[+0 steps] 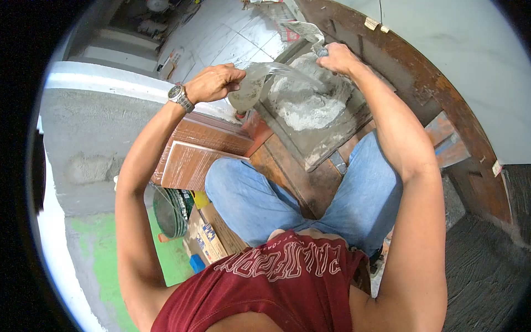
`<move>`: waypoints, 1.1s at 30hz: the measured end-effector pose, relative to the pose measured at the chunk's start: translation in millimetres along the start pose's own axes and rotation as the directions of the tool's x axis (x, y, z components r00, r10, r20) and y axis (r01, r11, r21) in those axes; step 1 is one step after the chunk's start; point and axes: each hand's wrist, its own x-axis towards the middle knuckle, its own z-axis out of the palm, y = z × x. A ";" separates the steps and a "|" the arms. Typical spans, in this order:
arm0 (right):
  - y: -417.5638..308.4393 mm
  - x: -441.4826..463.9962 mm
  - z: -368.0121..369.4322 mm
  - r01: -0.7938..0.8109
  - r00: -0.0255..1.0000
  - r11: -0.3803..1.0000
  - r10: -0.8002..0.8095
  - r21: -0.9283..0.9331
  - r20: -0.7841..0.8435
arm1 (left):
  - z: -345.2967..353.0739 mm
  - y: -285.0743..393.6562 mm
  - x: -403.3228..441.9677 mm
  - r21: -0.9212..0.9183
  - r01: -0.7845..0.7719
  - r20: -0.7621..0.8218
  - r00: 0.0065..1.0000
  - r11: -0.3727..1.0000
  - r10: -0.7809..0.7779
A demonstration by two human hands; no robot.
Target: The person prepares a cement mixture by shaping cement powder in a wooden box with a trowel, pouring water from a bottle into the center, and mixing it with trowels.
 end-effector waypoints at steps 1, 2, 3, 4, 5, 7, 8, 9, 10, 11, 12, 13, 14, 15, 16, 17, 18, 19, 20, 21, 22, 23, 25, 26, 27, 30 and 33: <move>-0.8 0.2 -0.2 -0.006 1.000 1.000 0.006 0.010 0.017 | 0.8 -1.0 1.5 0.010 0.001 0.006 1.000 1.000 -0.001; -0.8 1.0 1.0 0.001 1.000 1.000 -0.001 0.006 0.011 | 1.3 -1.7 3.1 0.019 0.000 0.011 1.000 1.000 0.000; -0.8 1.7 2.2 0.007 1.000 1.000 -0.007 0.001 0.005 | 2.3 -2.0 3.9 0.028 0.000 0.016 1.000 1.000 0.000; -0.8 2.2 3.1 0.014 1.000 1.000 -0.014 -0.004 -0.001 | 3.1 -2.4 4.4 0.022 0.008 0.024 1.000 1.000 -0.008; -0.2 2.9 4.5 0.036 0.999 0.999 -0.036 -0.017 -0.010 | 1.7 -1.4 5.1 0.017 0.016 0.031 0.999 1.000 -0.016; 0.3 4.8 7.9 0.082 0.996 0.996 -0.083 -0.042 -0.029 | 0.9 -1.7 6.4 0.023 0.028 0.040 0.999 0.999 -0.029; -1.5 3.6 7.4 0.086 0.996 0.995 -0.087 -0.042 -0.029 | 0.4 -2.1 7.5 0.034 0.032 0.043 0.999 0.999 -0.033; -3.2 1.7 7.1 0.090 0.995 0.995 -0.091 -0.042 -0.030 | 0.0 -2.2 8.4 0.044 0.035 0.044 0.998 0.998 -0.037; -4.8 -0.1 6.7 0.094 0.995 0.995 -0.095 -0.041 -0.030 | -0.5 -2.4 8.9 0.044 0.043 0.057 0.997 0.998 -0.045; -5.1 -0.3 6.0 0.089 0.996 0.995 -0.089 -0.035 -0.012 | -3.1 -1.4 9.6 0.043 0.050 0.070 0.996 0.998 -0.053; -5.4 -0.2 5.0 0.085 0.996 0.996 -0.085 -0.030 0.007 | -5.8 -0.5 10.5 0.043 0.058 0.082 0.995 0.997 -0.062; -6.1 -0.2 4.5 0.081 0.996 0.996 -0.080 -0.024 0.026 | -8.1 0.0 11.0 0.054 0.059 0.086 0.994 0.997 -0.064; -7.1 -1.1 4.2 0.076 0.997 0.997 -0.075 -0.028 0.032 | -9.9 0.5 11.6 0.066 0.061 0.091 0.994 0.996 -0.066; -8.1 -1.6 3.5 0.071 0.997 0.997 -0.070 -0.033 0.039 | -10.8 0.4 12.3 0.077 0.062 0.095 0.993 0.995 -0.069; -9.5 -1.3 2.5 0.067 0.997 0.997 -0.065 -0.038 0.045 | -10.8 0.2 13.1 0.064 0.070 0.105 0.992 0.995 -0.077; -7.4 0.6 3.8 0.070 0.997 0.997 -0.069 -0.042 0.037 | -10.6 0.2 13.7 0.051 0.079 0.114 0.990 0.996 -0.084; -5.3 1.6 5.9 0.073 0.997 0.996 -0.071 -0.046 0.030 | -10.4 -0.4 13.9 0.038 0.087 0.125 0.988 0.996 -0.091; -3.8 2.9 7.6 0.075 0.997 0.996 -0.074 -0.051 0.021 | -8.8 -3.2 13.9 0.047 0.074 0.120 0.990 0.996 -0.079; -2.5 4.2 9.5 0.078 0.997 0.995 -0.077 -0.064 0.017 | -6.7 -5.4 14.7 0.056 0.061 0.117 0.991 0.997 -0.067; -1.0 5.2 11.5 0.079 0.997 0.994 -0.078 -0.078 0.013 | -4.6 -7.6 15.3 0.065 0.048 0.113 0.992 0.997 -0.055; 0.7 6.5 12.5 0.080 0.997 0.993 -0.080 -0.092 0.008 | -2.4 -9.7 16.4 0.074 0.066 0.130 0.989 0.995 -0.076; -2.7 5.0 11.2 0.078 0.997 0.992 -0.079 -0.100 -0.006 | -1.8 -9.4 18.4 0.084 0.085 0.147 0.984 0.993 -0.097; -10.0 1.3 9.4 0.072 0.997 0.991 -0.076 -0.115 -0.033 | -0.8 -8.5 20.8 0.090 0.090 0.159 0.982 0.992 -0.104; -10.1 2.0 9.2 0.086 0.995 0.991 -0.090 -0.106 -0.041 | -0.7 -8.4 21.7 0.088 0.076 0.154 0.984 0.993 -0.088; -10.1 2.9 9.0 0.100 0.993 0.990 -0.105 -0.097 -0.050 | -0.4 -8.2 22.5 0.085 0.061 0.150 0.986 0.994 -0.074; -21.1 -3.5 1.5 0.067 0.997 0.990 -0.072 -0.122 -0.040 | -0.3 -7.4 26.2 0.068 0.058 0.189 0.979 0.996 -0.070; -36.1 -14.4 0.1 0.057 0.984 0.994 -0.071 -0.088 -0.165 | 2.5 -6.7 29.7 0.050 0.037 0.186 0.982 0.998 -0.046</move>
